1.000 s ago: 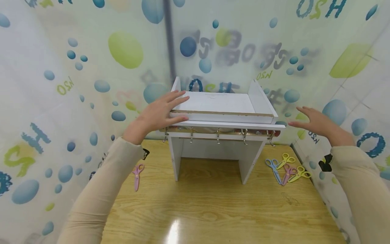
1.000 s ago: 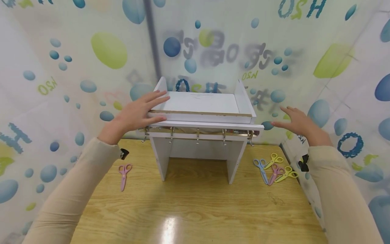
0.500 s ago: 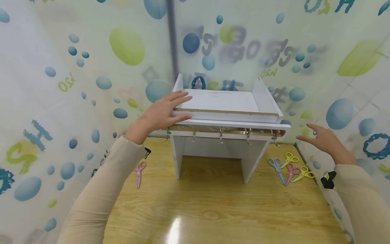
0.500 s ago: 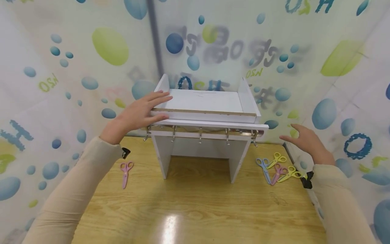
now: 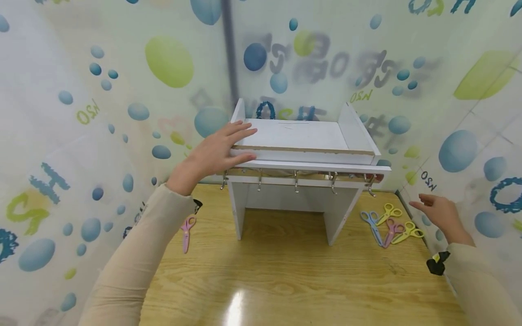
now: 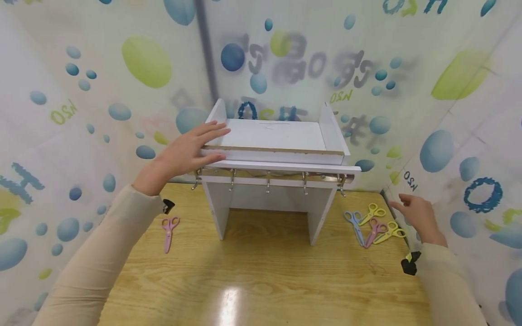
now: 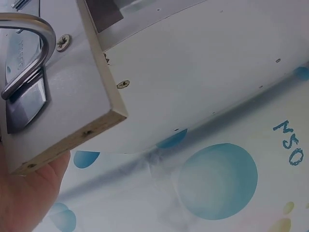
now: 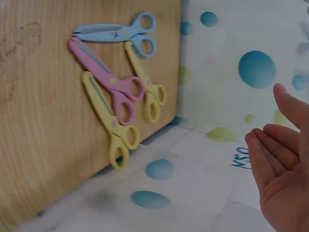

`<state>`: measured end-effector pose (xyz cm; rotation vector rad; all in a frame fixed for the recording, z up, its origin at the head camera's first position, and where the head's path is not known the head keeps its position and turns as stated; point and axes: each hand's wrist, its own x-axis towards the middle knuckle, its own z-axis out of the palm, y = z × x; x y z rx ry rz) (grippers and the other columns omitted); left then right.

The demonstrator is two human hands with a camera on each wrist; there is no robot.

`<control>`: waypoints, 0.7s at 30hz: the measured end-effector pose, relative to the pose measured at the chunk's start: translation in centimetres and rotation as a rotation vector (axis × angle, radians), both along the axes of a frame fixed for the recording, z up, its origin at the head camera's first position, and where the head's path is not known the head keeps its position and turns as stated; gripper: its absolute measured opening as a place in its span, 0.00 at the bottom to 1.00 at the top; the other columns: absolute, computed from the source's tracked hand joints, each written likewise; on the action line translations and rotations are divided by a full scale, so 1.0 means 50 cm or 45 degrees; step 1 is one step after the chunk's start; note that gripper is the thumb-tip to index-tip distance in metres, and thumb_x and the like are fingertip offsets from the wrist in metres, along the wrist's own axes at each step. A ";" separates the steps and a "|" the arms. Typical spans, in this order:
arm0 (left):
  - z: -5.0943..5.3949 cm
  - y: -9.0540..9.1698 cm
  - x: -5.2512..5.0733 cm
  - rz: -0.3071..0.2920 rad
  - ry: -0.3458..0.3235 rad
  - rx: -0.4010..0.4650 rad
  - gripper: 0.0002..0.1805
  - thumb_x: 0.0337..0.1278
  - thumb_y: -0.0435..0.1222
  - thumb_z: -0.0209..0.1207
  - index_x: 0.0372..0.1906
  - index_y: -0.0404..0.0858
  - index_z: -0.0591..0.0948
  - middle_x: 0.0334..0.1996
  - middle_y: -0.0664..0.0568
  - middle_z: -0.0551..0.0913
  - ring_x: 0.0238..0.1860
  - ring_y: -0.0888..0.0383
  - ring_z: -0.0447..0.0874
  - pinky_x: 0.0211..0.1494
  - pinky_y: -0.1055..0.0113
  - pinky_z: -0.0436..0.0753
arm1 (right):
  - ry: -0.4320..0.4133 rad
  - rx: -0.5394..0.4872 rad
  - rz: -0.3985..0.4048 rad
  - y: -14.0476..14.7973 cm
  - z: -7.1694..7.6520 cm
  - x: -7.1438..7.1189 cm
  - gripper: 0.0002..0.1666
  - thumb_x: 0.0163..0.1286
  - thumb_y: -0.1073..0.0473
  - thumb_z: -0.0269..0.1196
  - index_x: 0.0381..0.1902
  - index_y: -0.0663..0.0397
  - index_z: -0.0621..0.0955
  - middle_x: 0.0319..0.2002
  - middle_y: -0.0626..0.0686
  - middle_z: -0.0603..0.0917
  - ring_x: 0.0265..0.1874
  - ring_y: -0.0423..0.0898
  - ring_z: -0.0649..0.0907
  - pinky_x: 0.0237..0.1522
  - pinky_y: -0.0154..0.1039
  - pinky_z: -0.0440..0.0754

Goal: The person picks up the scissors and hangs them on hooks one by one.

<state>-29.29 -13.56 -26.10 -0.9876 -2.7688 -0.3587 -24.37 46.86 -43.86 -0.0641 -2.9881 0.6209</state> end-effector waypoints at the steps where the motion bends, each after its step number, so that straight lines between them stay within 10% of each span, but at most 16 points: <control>1: 0.000 0.000 0.000 -0.001 0.001 0.000 0.39 0.67 0.59 0.55 0.78 0.51 0.60 0.80 0.51 0.55 0.82 0.51 0.47 0.80 0.47 0.58 | -0.010 -0.045 -0.021 0.000 -0.010 0.004 0.43 0.77 0.41 0.54 0.63 0.82 0.69 0.58 0.81 0.72 0.54 0.78 0.74 0.51 0.71 0.74; 16: -0.001 -0.002 0.002 -0.019 0.024 0.022 0.39 0.67 0.56 0.57 0.78 0.50 0.62 0.79 0.49 0.58 0.81 0.50 0.49 0.81 0.48 0.57 | -0.147 -0.392 -0.319 -0.011 -0.160 0.048 0.38 0.74 0.41 0.57 0.58 0.76 0.78 0.60 0.77 0.75 0.54 0.75 0.75 0.48 0.62 0.79; 21: -0.003 -0.001 0.000 -0.030 0.027 0.030 0.38 0.67 0.55 0.57 0.77 0.50 0.62 0.79 0.50 0.59 0.81 0.51 0.49 0.81 0.48 0.57 | -0.245 -0.394 -0.345 -0.010 -0.187 0.045 0.36 0.73 0.43 0.59 0.52 0.77 0.81 0.41 0.67 0.88 0.41 0.62 0.86 0.48 0.57 0.80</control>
